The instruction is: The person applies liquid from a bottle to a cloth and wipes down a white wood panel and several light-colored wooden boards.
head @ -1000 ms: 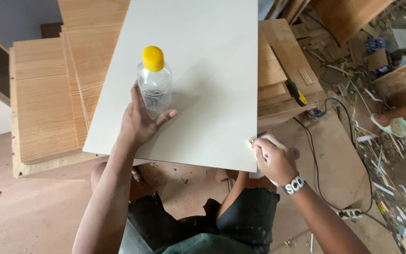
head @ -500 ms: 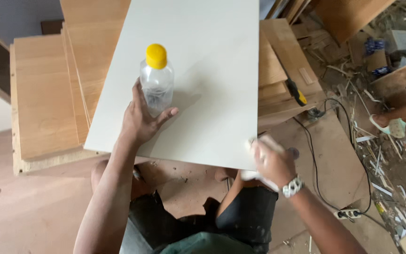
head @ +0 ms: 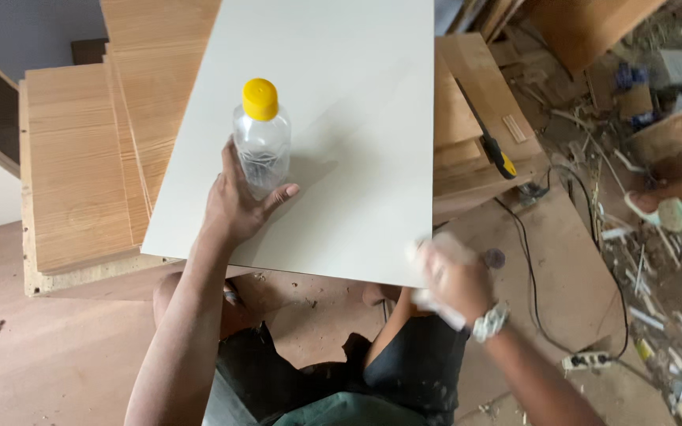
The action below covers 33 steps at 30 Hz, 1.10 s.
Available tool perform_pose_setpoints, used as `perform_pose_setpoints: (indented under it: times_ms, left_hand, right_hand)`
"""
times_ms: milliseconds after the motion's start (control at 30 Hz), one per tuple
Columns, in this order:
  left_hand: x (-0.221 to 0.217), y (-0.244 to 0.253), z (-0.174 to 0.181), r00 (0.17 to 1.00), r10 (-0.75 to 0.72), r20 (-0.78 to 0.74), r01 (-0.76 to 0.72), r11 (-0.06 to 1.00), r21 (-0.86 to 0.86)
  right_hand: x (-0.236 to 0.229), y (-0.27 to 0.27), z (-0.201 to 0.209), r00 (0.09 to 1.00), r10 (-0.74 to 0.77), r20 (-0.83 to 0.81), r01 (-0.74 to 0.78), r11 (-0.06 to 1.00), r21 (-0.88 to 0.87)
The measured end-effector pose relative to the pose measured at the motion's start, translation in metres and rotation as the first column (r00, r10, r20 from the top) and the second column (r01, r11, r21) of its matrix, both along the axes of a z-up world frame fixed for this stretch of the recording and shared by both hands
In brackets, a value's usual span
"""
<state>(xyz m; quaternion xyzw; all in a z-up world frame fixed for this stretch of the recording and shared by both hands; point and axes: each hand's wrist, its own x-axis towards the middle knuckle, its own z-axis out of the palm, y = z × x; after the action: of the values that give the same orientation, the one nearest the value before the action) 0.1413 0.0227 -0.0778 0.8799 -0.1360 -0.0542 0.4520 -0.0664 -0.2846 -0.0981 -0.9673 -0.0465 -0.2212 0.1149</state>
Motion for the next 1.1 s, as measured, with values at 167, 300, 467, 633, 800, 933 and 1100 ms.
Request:
perform_pose_setpoints:
  times_ms: [167,300,467,633,800,933,1100]
  left_hand:
    - [-0.003,0.001,0.009,1.000,-0.003,-0.025,0.002,1.000,-0.022]
    - [-0.002,-0.001,0.006,1.000,0.000,0.017,0.000,1.000,-0.001]
    - [-0.003,0.002,0.015,0.999,-0.028,0.041,0.030,0.998,-0.046]
    - [-0.004,-0.003,0.013,1.000,0.005,0.018,-0.005,1.000,-0.013]
    - [0.007,0.002,-0.015,0.979,-0.033,0.202,0.057,0.991,-0.117]
    - [0.007,0.000,-0.020,0.999,0.023,-0.027,-0.022,0.999,0.032]
    - [0.007,0.001,-0.011,0.997,0.037,-0.064,-0.035,0.999,0.034]
  right_hand:
    - [-0.015,0.008,0.011,0.992,-0.045,-0.119,0.056,0.994,0.090]
    - [-0.009,-0.026,-0.021,0.996,-0.084,-0.020,0.082,0.994,-0.069]
    - [-0.022,-0.011,-0.005,0.973,-0.011,-0.232,0.045,0.989,0.140]
    - [-0.009,-0.028,-0.016,0.974,-0.164,-0.158,0.168,0.986,0.016]
    - [-0.034,-0.005,0.001,0.996,0.035,-0.076,-0.025,0.992,0.125]
    - [-0.003,-0.026,-0.015,0.994,-0.085,-0.074,0.099,0.971,0.217]
    - [-0.029,-0.005,-0.025,0.985,-0.154,-0.075,0.170,0.920,0.354]
